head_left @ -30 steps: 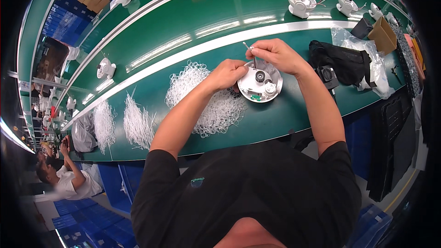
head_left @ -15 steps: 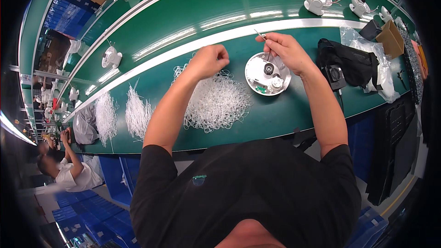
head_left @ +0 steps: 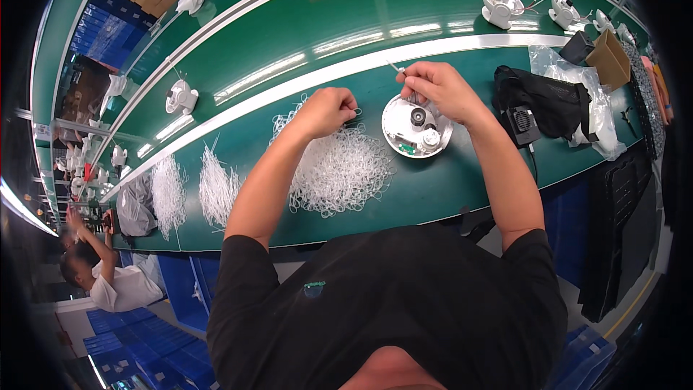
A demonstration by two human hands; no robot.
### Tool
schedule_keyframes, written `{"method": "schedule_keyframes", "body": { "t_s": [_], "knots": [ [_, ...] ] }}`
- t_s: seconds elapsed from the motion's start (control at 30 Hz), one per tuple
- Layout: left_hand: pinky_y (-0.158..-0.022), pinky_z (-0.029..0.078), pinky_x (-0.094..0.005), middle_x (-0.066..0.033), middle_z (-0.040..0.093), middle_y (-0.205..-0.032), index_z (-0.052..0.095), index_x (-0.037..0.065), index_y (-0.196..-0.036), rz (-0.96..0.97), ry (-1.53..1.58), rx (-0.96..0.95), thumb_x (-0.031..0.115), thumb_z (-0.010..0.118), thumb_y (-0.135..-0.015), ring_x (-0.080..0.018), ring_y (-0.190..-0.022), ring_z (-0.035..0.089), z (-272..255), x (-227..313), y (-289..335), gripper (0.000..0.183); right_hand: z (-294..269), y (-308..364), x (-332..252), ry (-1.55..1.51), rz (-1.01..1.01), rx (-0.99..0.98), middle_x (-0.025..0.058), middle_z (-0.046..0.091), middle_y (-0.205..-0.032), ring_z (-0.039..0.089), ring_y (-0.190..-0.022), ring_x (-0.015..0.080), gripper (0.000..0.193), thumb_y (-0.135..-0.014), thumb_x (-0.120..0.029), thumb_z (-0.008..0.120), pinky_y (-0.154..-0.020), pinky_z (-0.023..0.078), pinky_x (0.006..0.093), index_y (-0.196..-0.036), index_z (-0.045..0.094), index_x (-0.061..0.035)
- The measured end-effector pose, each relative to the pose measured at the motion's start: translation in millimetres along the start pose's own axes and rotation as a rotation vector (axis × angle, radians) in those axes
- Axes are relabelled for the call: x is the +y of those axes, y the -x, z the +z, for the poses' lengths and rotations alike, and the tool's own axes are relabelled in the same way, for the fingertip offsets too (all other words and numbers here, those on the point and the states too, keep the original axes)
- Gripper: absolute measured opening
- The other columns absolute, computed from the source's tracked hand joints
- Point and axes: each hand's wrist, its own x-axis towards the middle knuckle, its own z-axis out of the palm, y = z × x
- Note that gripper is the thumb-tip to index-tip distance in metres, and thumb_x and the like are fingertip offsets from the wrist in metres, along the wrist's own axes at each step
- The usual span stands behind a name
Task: The person sits at a green assembly table and repeatedly picks up white zip ties from a pile. They insert the ties into a small white circular device, manipulate the internal components, and then place the device back on the table. The process is repeated continuously throughout the clip.
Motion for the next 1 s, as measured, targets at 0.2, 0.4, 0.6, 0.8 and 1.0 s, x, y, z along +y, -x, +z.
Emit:
{"method": "schedule_keyframes", "body": {
  "t_s": [0.2, 0.4, 0.6, 0.8, 1.0],
  "knots": [
    [-0.074, 0.051, -0.0271, -0.0034, 0.068, -0.086, 0.066, 0.001, -0.092, 0.128, 0.546, 0.196, 0.01, 0.075, -0.087, -0.0105, -0.08, 0.061, -11, 15, -4, 0.013, 7, -3, -5, 0.264, -0.053, 0.027, 0.0024, 0.067, -0.079, 0.053, -0.067, 0.0074, 0.021, -0.095, -0.016, 0.058, -0.063, 0.047, 0.0257, -0.1, 0.069, 0.0015],
    [-0.069, 0.052, -0.0231, -0.0034, 0.069, -0.084, 0.064, 0.001, -0.094, 0.237, 0.821, 0.305, 0.006, 0.075, -0.087, -0.0094, -0.077, 0.063, 10, 32, -17, 0.014, 10, -6, -2, 0.202, -0.076, 0.038, 0.0062, 0.069, -0.079, 0.064, -0.073, 0.0123, 0.022, -0.095, -0.018, 0.059, -0.069, 0.051, 0.0286, -0.099, 0.069, 0.0006],
    [-0.074, 0.056, -0.0286, -0.0091, 0.07, -0.093, 0.064, -0.002, -0.1, 0.303, 0.988, 0.415, 0.003, 0.073, -0.088, -0.0144, -0.08, 0.066, 31, 41, -23, 0.016, 8, -6, 1, 0.16, -0.052, 0.053, 0.0052, 0.068, -0.078, 0.063, -0.073, 0.0115, 0.022, -0.095, -0.018, 0.058, -0.069, 0.051, 0.0285, -0.099, 0.069, 0.0005],
    [-0.075, 0.057, -0.0288, -0.0105, 0.07, -0.095, 0.063, -0.003, -0.102, 0.319, 1.046, 0.36, 0.002, 0.073, -0.088, -0.015, -0.081, 0.066, 40, 45, -27, 0.018, 8, -4, 3, 0.122, -0.044, 0.049, 0.0048, 0.068, -0.078, 0.063, -0.073, 0.0114, 0.022, -0.095, -0.018, 0.059, -0.069, 0.051, 0.0285, -0.099, 0.069, 0.0013],
    [-0.069, 0.056, -0.025, -0.0086, 0.07, -0.091, 0.064, -0.004, -0.104, 0.248, 1.011, 0.27, 0.002, 0.073, -0.087, -0.0115, -0.078, 0.065, 38, 54, -24, 0.02, 6, -5, 8, 0.054, -0.062, 0.06, 0.0086, 0.071, -0.076, 0.067, -0.072, 0.0134, 0.021, -0.093, -0.016, 0.062, -0.068, 0.053, 0.0295, -0.1, 0.072, 0.0013]
  ]
}}
